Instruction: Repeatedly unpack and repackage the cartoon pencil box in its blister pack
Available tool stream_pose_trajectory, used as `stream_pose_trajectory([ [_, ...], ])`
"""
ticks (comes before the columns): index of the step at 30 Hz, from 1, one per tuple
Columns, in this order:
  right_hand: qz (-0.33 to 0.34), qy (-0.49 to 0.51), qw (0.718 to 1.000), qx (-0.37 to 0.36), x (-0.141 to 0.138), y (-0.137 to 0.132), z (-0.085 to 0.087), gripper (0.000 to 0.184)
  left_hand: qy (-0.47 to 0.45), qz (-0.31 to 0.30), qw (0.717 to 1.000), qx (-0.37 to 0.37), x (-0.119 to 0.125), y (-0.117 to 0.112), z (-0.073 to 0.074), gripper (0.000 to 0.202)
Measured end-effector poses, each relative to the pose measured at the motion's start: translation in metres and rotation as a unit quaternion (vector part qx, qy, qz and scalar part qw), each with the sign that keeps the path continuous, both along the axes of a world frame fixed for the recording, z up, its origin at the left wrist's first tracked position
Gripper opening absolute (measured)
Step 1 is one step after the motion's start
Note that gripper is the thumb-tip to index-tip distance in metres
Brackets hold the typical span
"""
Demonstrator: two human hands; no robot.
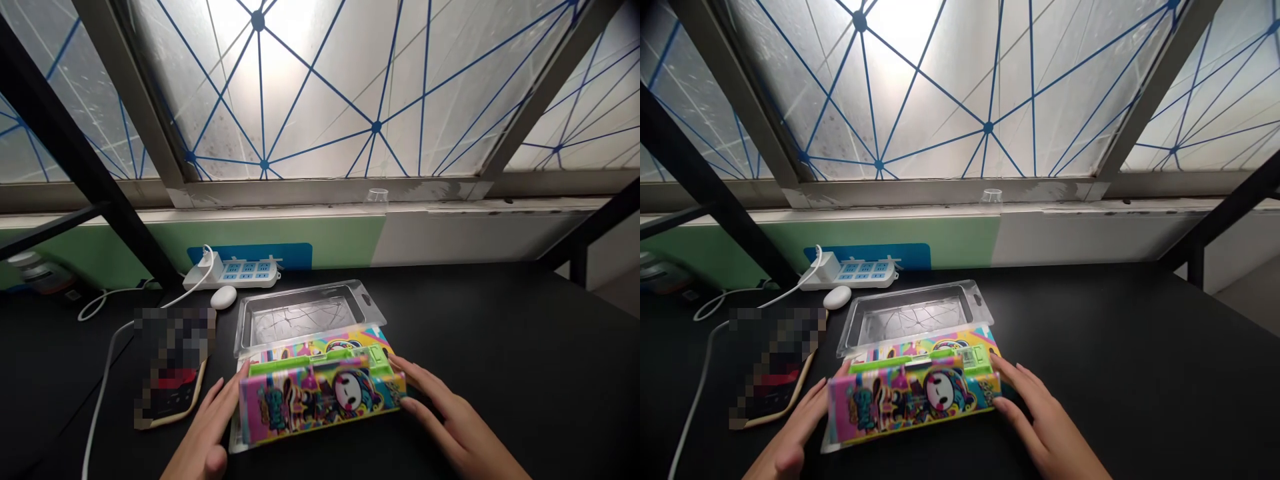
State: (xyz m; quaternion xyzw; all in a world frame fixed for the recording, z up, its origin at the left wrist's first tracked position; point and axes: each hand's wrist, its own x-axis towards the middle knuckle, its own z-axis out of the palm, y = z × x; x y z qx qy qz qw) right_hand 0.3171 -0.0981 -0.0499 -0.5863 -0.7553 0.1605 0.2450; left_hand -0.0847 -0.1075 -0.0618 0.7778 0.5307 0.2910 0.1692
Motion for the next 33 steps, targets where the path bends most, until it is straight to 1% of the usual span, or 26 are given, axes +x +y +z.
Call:
stream_pose_trajectory([
  [3,-0.017,-0.015,0.998,0.051,-0.008,-0.003,-0.009,0.06,0.027,0.017,0.999,0.025,0.003,-0.002,0.004,0.08],
  [5,-0.012,-0.022,0.994,0.103,-0.011,-0.005,-0.015,0.062,0.056,0.024,0.997,0.051,0.008,-0.003,0.007,0.082],
  [7,-0.003,-0.007,0.99,0.144,-0.012,-0.006,-0.018,0.06,0.077,0.03,0.993,0.084,0.014,-0.003,0.011,0.086],
  [9,-0.002,0.029,0.987,0.156,-0.013,-0.008,-0.014,0.06,0.087,0.031,0.989,0.119,0.02,-0.003,0.015,0.087],
  [11,-0.006,0.073,0.986,0.151,-0.013,-0.008,-0.004,0.061,0.101,0.018,0.984,0.145,0.025,0.0,0.02,0.091],
  [13,-0.014,0.109,0.984,0.141,-0.014,-0.005,0.009,0.058,0.114,0.009,0.983,0.143,0.029,0.008,0.028,0.096],
  [14,-0.019,0.122,0.983,0.134,-0.014,-0.001,0.016,0.055,0.119,0.011,0.984,0.133,0.032,0.014,0.033,0.098],
  [16,-0.034,0.141,0.983,0.111,-0.016,0.016,0.03,0.05,0.117,0.029,0.987,0.108,0.039,0.031,0.048,0.091],
  [17,-0.042,0.145,0.984,0.096,-0.017,0.028,0.037,0.05,0.112,0.037,0.987,0.106,0.043,0.041,0.056,0.087],
  [19,-0.051,0.142,0.987,0.062,-0.019,0.056,0.049,0.052,0.101,0.067,0.99,0.073,0.052,0.063,0.071,0.081],
  [21,-0.034,0.141,0.988,0.051,-0.022,0.085,0.057,0.054,0.107,0.089,0.99,0.039,0.057,0.081,0.08,0.079],
  [22,-0.022,0.138,0.989,0.053,-0.024,0.097,0.058,0.055,0.114,0.1,0.988,0.022,0.059,0.088,0.082,0.078],
  [24,-0.004,0.132,0.99,0.058,-0.029,0.114,0.054,0.056,0.126,0.119,0.985,-0.006,0.058,0.096,0.078,0.077],
  [26,0.013,0.123,0.99,0.065,-0.034,0.121,0.043,0.056,0.125,0.13,0.983,-0.028,0.053,0.098,0.068,0.077],
  [30,0.052,0.091,0.989,0.104,-0.037,0.12,0.02,0.05,0.11,0.122,0.985,-0.052,0.039,0.095,0.048,0.077],
  [33,0.069,0.056,0.988,0.13,-0.035,0.118,0.013,0.049,0.122,0.105,0.985,-0.053,0.033,0.095,0.042,0.076],
])
